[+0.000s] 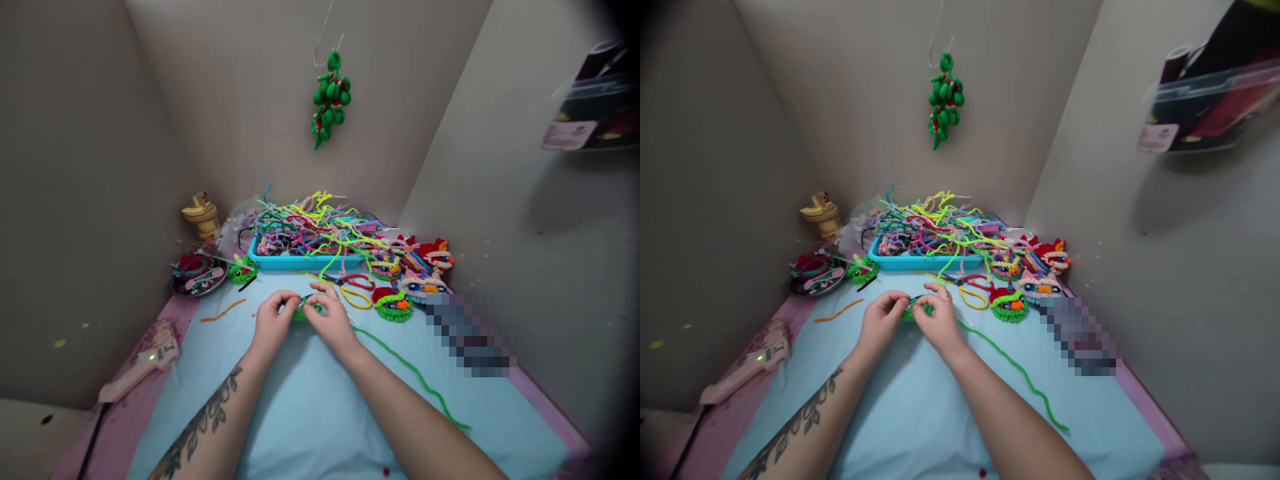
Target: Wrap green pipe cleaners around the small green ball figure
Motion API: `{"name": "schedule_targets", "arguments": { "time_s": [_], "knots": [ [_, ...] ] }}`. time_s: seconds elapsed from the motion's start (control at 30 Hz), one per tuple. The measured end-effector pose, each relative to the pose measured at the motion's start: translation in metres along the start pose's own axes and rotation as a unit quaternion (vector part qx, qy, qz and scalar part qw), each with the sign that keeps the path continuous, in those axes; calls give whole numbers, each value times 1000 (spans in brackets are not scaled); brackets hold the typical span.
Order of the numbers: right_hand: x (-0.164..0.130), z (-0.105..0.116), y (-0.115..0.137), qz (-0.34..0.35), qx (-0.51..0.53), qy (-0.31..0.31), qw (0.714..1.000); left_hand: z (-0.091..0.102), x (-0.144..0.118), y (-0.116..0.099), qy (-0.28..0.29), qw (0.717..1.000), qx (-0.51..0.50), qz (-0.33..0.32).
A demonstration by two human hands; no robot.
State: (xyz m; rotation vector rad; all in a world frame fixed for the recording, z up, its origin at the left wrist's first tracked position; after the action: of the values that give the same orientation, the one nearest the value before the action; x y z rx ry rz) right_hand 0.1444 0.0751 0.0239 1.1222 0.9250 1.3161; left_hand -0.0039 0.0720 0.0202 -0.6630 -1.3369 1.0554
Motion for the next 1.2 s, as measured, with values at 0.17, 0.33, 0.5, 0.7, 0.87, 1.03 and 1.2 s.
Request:
{"name": "schedule_targets", "arguments": {
  "time_s": [0.17, 0.33, 0.5, 0.7, 0.87, 1.03, 1.2],
  "knots": [
    [2, 2, -4, -3, -6, -10, 1000, -9, 0, -2, 59, 998, 36, -3],
    [5, 4, -9, -20, 23, -12, 999, -10, 0, -13, 80, 990, 93, -67],
    [8, 4, -16, -41, 50, -11, 998, -9, 0, -16, 65, 992, 68, -81],
    [3, 8, 0, 53, -4, -38, 998, -10, 0, -13, 76, 993, 53, -70],
    [0, 7, 12, 118, -78, -31, 989, -10, 0, -12, 79, 994, 51, -56],
    [6, 7, 8, 102, -63, 12, 993, -11, 0, -14, 94, 993, 51, -57],
    [14, 2, -14, -28, 83, 68, 994, -11, 2, -16, 93, 994, 26, -53]
  ]
}}
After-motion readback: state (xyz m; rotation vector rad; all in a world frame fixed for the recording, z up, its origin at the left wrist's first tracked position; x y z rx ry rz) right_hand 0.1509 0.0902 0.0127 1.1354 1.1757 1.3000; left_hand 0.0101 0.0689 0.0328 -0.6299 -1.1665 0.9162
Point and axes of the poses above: each hand's wrist, its own x-axis towards the middle knuckle, its own z-axis out of the back of the hand, y = z × x, the point moved 8 cm from there along x, towards the middle knuckle, and after that the axes turned 14 degrees about -z, right-handed, at the moved point
